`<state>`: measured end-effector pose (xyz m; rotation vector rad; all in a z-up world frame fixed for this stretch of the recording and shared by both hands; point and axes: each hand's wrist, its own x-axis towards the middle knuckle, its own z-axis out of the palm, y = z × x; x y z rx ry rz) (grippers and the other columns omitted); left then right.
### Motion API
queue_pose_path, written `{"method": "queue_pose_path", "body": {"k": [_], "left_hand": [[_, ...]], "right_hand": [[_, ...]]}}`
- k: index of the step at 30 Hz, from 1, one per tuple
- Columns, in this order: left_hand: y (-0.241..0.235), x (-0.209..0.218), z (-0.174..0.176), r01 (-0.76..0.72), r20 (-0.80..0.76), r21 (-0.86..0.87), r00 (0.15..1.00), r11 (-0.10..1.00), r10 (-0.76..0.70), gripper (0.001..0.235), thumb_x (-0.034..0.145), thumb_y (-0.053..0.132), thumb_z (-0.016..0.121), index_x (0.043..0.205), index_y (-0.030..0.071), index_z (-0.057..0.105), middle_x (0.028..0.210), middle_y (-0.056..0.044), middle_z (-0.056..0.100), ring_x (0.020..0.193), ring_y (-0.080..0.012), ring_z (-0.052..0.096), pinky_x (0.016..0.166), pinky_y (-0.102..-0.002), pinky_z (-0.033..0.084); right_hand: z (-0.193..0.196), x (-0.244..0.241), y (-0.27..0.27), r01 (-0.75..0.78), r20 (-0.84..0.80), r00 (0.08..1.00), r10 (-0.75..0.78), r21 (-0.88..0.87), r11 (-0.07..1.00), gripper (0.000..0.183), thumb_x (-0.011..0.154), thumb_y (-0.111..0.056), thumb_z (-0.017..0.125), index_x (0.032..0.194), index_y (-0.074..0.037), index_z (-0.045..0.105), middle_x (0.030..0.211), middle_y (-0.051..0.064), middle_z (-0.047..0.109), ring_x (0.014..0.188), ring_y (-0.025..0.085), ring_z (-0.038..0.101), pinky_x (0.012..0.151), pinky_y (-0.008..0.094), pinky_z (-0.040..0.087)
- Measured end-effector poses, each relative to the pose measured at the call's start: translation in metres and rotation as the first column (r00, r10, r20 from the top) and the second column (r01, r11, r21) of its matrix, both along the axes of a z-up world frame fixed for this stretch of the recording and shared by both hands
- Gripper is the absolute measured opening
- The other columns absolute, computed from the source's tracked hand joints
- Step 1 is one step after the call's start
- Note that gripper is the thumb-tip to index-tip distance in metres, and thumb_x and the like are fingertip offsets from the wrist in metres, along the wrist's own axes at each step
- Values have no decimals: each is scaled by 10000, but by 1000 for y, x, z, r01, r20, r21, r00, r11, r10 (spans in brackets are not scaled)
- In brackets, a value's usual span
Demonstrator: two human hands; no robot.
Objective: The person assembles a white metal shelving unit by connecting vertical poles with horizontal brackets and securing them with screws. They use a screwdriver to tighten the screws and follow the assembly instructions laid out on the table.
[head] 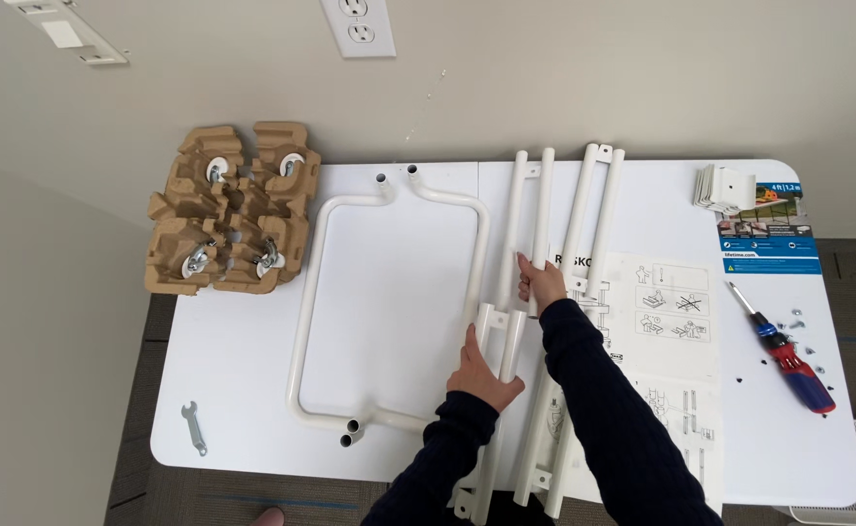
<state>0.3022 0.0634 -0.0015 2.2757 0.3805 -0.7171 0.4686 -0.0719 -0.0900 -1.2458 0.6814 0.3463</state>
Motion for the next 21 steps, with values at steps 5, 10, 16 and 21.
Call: {"method": "queue_pose_path", "body": {"k": [5,10,16,21], "left_hand": [[15,-17,30,10,45,0,999,1000,-10,1155,654,431,607,1608,197,1,1322,-95,496,1048,-408,676,926,-474,548],[17,-35,58,0,294,-8,956,1000,3,1131,653,404,658,1589,174,65,1220,-99,533,953,-384,715,843,-464,596],[2,-48,99,9,673,-69,739,998,40,1177,614,374,730,1592,109,132,1079,-121,579,804,-364,740,691,-476,609],[-16,-43,145,3,850,-102,519,995,86,1219,529,360,767,1586,110,214,953,-107,570,719,-366,728,592,-508,580]], "right_hand": [[33,-14,-5,-4,35,999,2,47,999,355,932,-364,762,1112,-113,584,1054,7,620,946,195,629,791,374,552],[140,-45,3,-31,232,971,-53,343,939,215,917,-98,684,776,-110,522,1263,45,683,1102,412,681,771,532,622],[282,-75,9,-42,574,802,-162,325,945,242,861,41,680,769,-64,482,1204,140,701,851,338,751,605,412,684],[357,-99,-1,-146,812,576,-95,216,965,298,860,76,679,809,-69,423,1415,282,553,1035,502,692,731,553,677]]}}
